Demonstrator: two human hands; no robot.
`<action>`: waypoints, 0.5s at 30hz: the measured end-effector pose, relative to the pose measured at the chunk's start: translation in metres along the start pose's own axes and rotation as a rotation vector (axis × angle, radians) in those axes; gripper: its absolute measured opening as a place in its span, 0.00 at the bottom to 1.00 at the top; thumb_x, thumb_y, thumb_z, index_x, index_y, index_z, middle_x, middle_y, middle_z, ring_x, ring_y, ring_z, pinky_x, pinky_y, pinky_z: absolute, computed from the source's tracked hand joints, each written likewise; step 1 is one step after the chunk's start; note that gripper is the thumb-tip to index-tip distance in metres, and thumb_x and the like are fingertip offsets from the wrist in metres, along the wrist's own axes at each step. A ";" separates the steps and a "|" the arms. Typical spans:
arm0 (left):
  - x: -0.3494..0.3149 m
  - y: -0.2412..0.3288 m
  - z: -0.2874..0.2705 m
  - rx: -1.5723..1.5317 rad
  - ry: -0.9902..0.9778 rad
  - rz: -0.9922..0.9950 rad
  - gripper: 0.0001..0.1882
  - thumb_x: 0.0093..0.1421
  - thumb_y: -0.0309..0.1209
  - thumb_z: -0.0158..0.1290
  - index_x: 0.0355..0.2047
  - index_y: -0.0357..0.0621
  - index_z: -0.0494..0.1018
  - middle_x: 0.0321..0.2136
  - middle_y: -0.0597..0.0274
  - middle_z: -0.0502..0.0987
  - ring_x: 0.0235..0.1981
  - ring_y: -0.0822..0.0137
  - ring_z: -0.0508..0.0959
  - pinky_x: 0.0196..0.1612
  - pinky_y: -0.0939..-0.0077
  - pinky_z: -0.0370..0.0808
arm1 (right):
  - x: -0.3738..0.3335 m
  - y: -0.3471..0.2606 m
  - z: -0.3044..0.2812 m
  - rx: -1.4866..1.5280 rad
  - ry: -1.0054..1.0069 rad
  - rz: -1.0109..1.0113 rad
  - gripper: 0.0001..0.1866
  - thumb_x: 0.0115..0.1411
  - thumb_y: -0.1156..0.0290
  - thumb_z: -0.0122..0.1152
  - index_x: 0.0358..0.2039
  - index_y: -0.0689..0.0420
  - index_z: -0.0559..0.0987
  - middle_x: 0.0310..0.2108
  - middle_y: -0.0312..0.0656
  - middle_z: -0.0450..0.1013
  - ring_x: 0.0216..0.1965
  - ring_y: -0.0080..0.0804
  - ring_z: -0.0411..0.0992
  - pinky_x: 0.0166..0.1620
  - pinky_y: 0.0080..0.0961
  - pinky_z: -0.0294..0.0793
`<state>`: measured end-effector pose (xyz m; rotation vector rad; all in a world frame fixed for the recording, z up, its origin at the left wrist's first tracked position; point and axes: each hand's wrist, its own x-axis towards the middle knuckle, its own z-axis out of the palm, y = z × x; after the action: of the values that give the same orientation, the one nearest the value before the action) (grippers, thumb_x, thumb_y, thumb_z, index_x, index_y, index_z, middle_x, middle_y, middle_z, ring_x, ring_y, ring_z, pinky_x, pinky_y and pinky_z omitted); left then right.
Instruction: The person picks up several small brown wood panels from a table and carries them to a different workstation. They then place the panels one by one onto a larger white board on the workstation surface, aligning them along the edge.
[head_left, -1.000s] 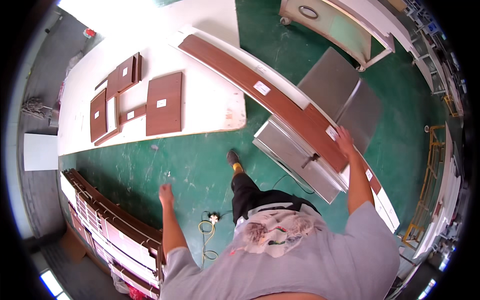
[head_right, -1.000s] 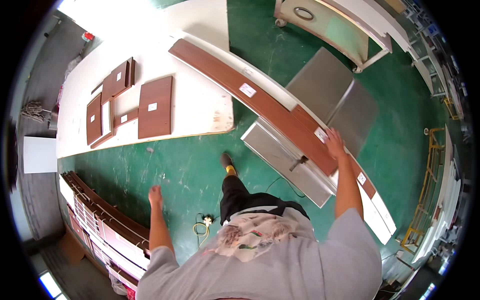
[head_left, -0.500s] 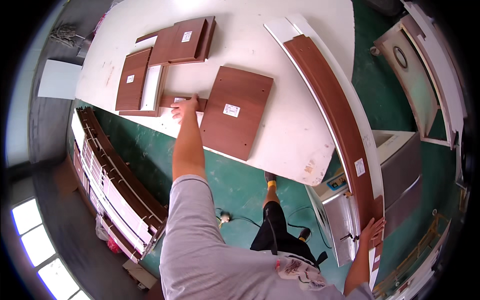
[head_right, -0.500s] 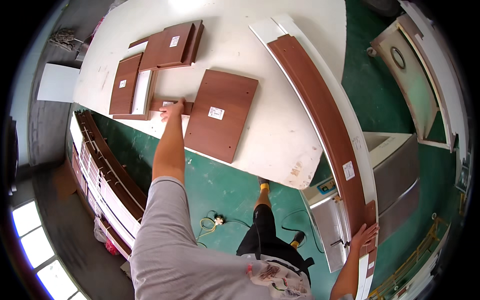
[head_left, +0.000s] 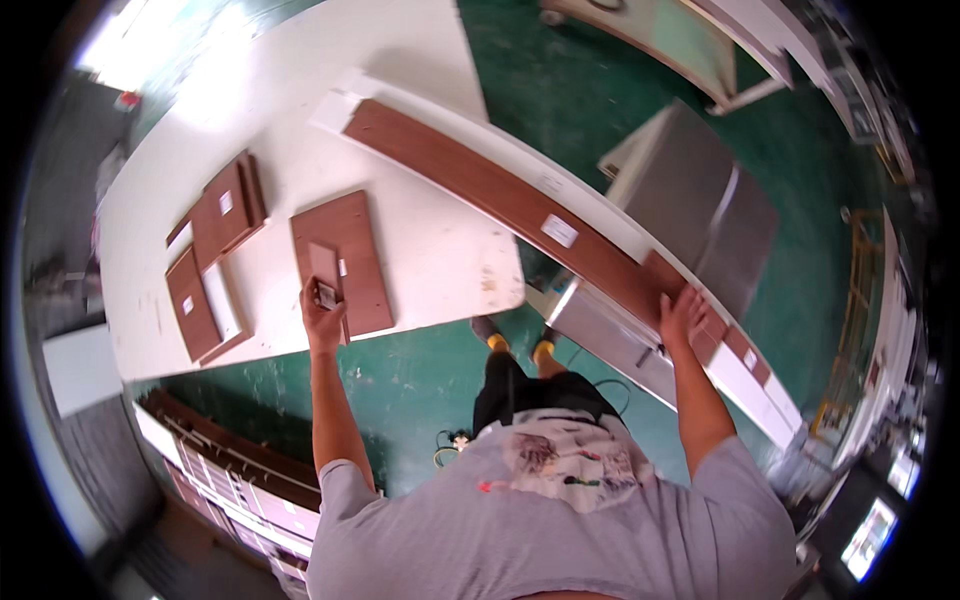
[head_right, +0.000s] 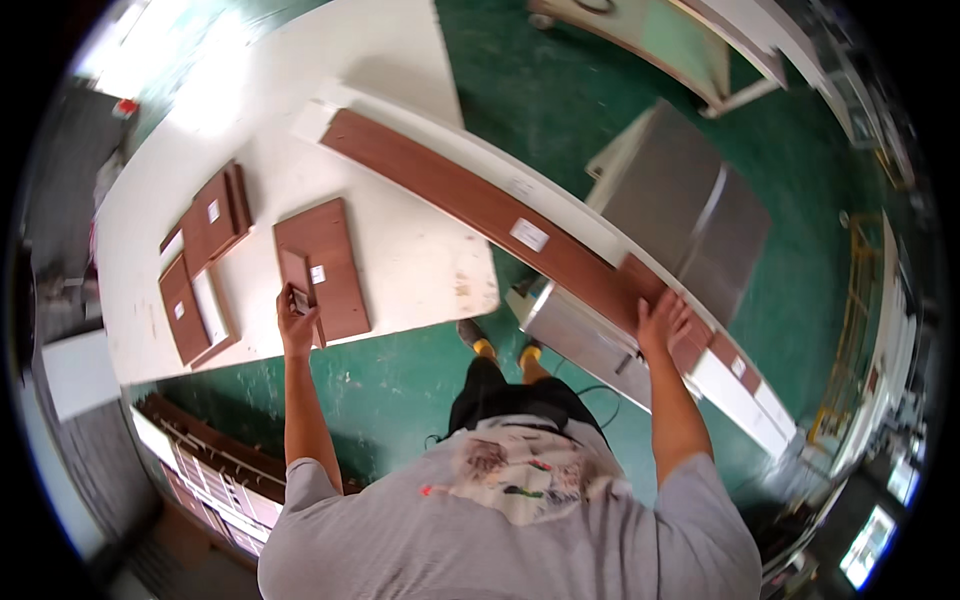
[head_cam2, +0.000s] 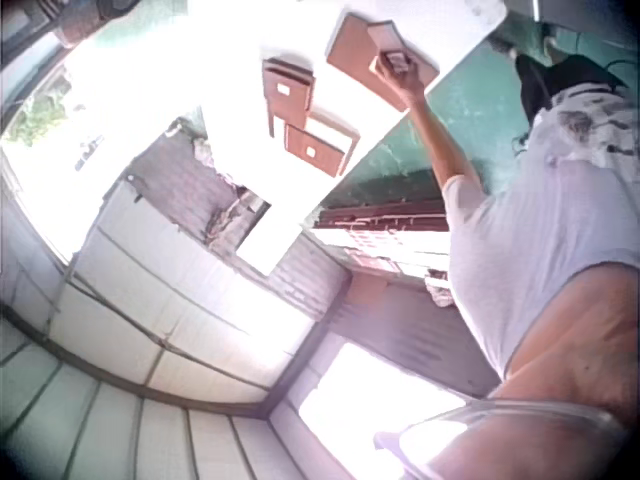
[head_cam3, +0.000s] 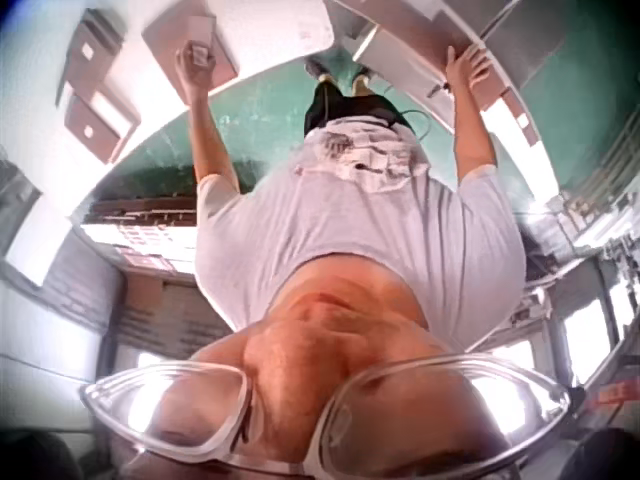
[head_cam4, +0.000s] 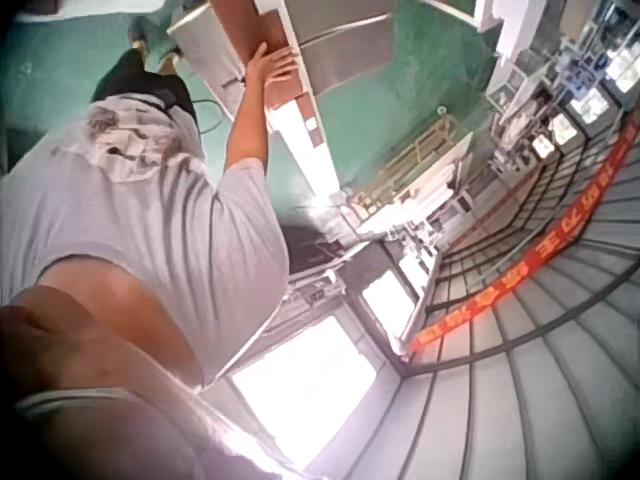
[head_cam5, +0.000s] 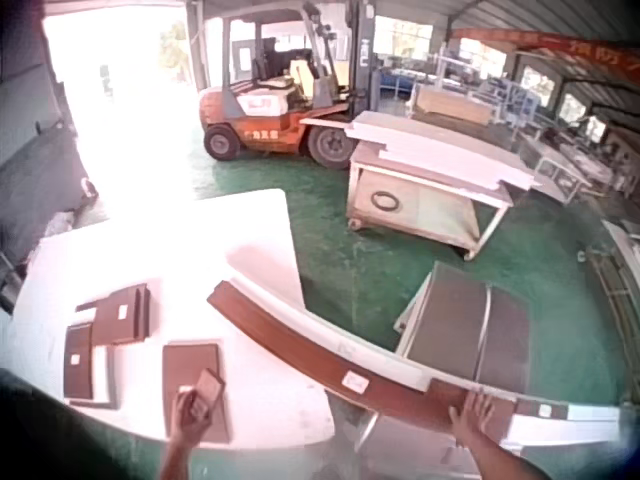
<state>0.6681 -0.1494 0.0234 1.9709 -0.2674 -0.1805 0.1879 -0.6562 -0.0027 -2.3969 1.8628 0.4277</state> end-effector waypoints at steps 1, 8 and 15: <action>-0.002 0.040 0.048 0.167 -0.149 0.190 0.36 0.45 0.19 0.59 0.58 0.39 0.69 0.48 0.53 0.72 0.49 0.55 0.74 0.51 0.65 0.75 | 0.003 0.002 -0.009 0.031 -0.030 0.018 0.46 0.68 0.39 0.44 0.75 0.51 0.42 0.76 0.49 0.34 0.76 0.56 0.28 0.70 0.64 0.31; -0.019 0.212 0.381 0.632 -0.787 0.841 0.36 0.46 0.18 0.57 0.59 0.55 0.73 0.52 0.58 0.72 0.56 0.50 0.69 0.58 0.56 0.67 | -0.029 0.085 -0.011 0.463 0.109 -0.399 0.47 0.64 0.53 0.59 0.74 0.54 0.45 0.76 0.54 0.36 0.75 0.55 0.39 0.73 0.47 0.43; -0.061 0.171 0.468 0.852 -0.962 0.995 0.32 0.54 0.31 0.58 0.61 0.59 0.70 0.55 0.62 0.70 0.61 0.54 0.66 0.63 0.50 0.63 | -0.221 0.199 0.047 0.664 -0.017 0.215 0.45 0.61 0.66 0.63 0.73 0.54 0.49 0.75 0.55 0.41 0.73 0.56 0.47 0.71 0.40 0.55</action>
<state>0.4759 -0.6117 -0.0076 2.1234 -2.1665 -0.3828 -0.0603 -0.4899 0.0327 -1.7605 1.8709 -0.1507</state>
